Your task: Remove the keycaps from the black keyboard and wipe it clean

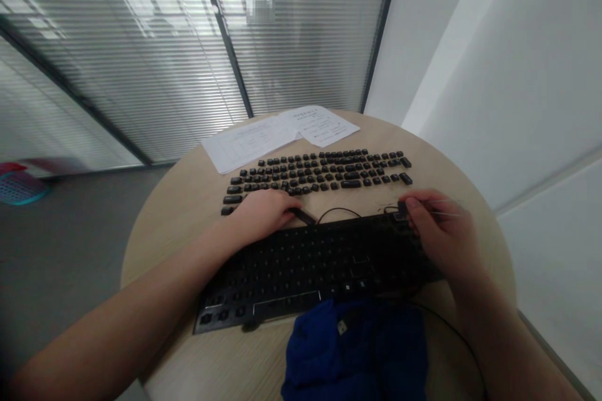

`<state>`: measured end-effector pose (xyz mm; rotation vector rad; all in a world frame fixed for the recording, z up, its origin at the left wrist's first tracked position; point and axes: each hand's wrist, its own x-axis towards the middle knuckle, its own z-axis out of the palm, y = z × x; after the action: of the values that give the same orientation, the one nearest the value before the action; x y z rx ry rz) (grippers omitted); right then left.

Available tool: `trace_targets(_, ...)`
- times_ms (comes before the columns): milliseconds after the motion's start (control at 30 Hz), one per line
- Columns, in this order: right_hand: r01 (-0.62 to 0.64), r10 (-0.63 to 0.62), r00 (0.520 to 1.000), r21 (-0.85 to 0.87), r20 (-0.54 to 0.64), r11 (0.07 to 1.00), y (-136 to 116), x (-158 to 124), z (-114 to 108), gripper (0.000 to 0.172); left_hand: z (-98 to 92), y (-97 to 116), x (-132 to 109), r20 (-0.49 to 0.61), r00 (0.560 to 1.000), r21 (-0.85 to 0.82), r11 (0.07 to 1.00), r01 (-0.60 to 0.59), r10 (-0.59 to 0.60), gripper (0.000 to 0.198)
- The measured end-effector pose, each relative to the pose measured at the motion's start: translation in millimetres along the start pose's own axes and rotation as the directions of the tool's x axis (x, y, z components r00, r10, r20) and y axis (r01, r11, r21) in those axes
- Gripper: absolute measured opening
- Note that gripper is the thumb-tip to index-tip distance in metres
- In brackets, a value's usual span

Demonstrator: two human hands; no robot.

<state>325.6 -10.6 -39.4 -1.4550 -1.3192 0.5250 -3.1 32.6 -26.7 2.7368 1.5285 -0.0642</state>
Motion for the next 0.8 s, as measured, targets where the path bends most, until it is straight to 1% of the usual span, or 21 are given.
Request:
trace_targets(100, 0.008, -0.008, 1.000, -0.022, 0.018, 1.000, -1.5, -1.2, -1.8, 0.025, -8.3, -2.5, -4.6, -0.014, 1.000, -0.032, 0.999, -0.004, 0.003, 0.021)
trace_targets(167, 0.014, -0.014, 1.000, -0.038, 0.006, 0.999, -0.9, -1.6, -3.3, 0.025, -19.3, -9.1, -12.3, -0.082, 0.996, -0.121, 0.993, 0.012, -0.022, 0.021)
trace_targets(200, 0.014, -0.014, 1.000, -0.036, -0.006, 0.999, -0.1, -1.8, -3.8, 0.025, -26.0, -13.8, -17.4, -0.146, 0.988, -0.192, 0.981, 0.017, -0.046, 0.022)
trace_targets(233, 0.012, -0.012, 1.000, -0.028, -0.021, 1.000, 0.8, -2.0, -4.1, 0.025, -33.0, -19.1, -22.9, -0.230, 0.969, -0.289, 0.957, 0.016, -0.086, 0.024)
trace_targets(267, 0.010, -0.010, 0.999, -0.017, -0.035, 1.000, 1.7, -2.3, -4.2, 0.025, -39.7, -24.5, -28.4, -0.328, 0.932, -0.399, 0.917, 0.015, -0.158, 0.027)
trace_targets(300, 0.008, -0.009, 0.999, -0.008, -0.042, 1.000, 2.4, -2.8, -4.1, 0.025, -45.6, -29.5, -33.6, -0.394, 0.890, -0.499, 0.866, 0.001, -0.228, 0.031)
trace_targets(333, 0.010, -0.010, 0.999, -0.002, -0.045, 1.000, 3.0, -3.3, -4.1, 0.024, -50.3, -33.8, -38.2, -0.430, 0.858, -0.589, 0.808, -0.032, -0.280, 0.034)
trace_targets(367, 0.012, -0.012, 0.999, -0.001, -0.044, 1.000, 3.4, -4.0, -4.1, 0.024, -53.5, -36.9, -41.8, -0.445, 0.837, -0.657, 0.751, -0.064, -0.318, 0.036)
trace_targets(400, 0.013, -0.013, 0.999, -0.003, -0.043, 1.000, 3.7, -4.7, -4.2, 0.024, -55.2, -38.7, -44.4, -0.446, 0.831, -0.704, 0.703, -0.097, -0.332, 0.037)
trace_targets(433, 0.012, -0.012, 0.999, -0.006, -0.039, 1.000, 4.0, -5.2, -4.5, 0.024, -55.5, -39.1, -45.9, -0.440, 0.838, -0.731, 0.670, -0.127, -0.322, 0.037)
trace_targets(500, 0.006, -0.006, 1.000, -0.017, -0.031, 1.000, 5.2, -5.6, -5.8, 0.024, -53.3, -36.9, -46.5, -0.433, 0.866, -0.729, 0.662, -0.175, -0.249, 0.035)
trace_targets(600, 0.005, -0.007, 0.999, -0.051, -0.036, 0.999, 9.1, -4.0, -8.3, 0.022, -46.1, -31.1, -42.9, -0.437, 0.894, -0.633, 0.739, -0.230, -0.096, 0.030)
trace_targets(700, 0.012, -0.017, 0.999, -0.084, -0.051, 0.996, 12.4, -2.0, -9.4, 0.025, -35.3, -29.1, -35.3, -0.445, 0.895, -0.474, 0.844, -0.252, 0.017, 0.023)
trace_targets(767, 0.006, -0.011, 0.999, -0.098, -0.053, 0.995, 12.5, -1.4, -8.8, 0.026, -26.0, -29.8, -28.7, -0.423, 0.900, -0.353, 0.897, -0.267, 0.102, 0.023)
trace_targets(800, 0.002, -0.007, 0.999, -0.102, -0.052, 0.995, 12.1, -1.3, -8.3, 0.027, -21.2, -30.1, -25.3, -0.391, 0.908, -0.303, 0.911, -0.279, 0.148, 0.025)
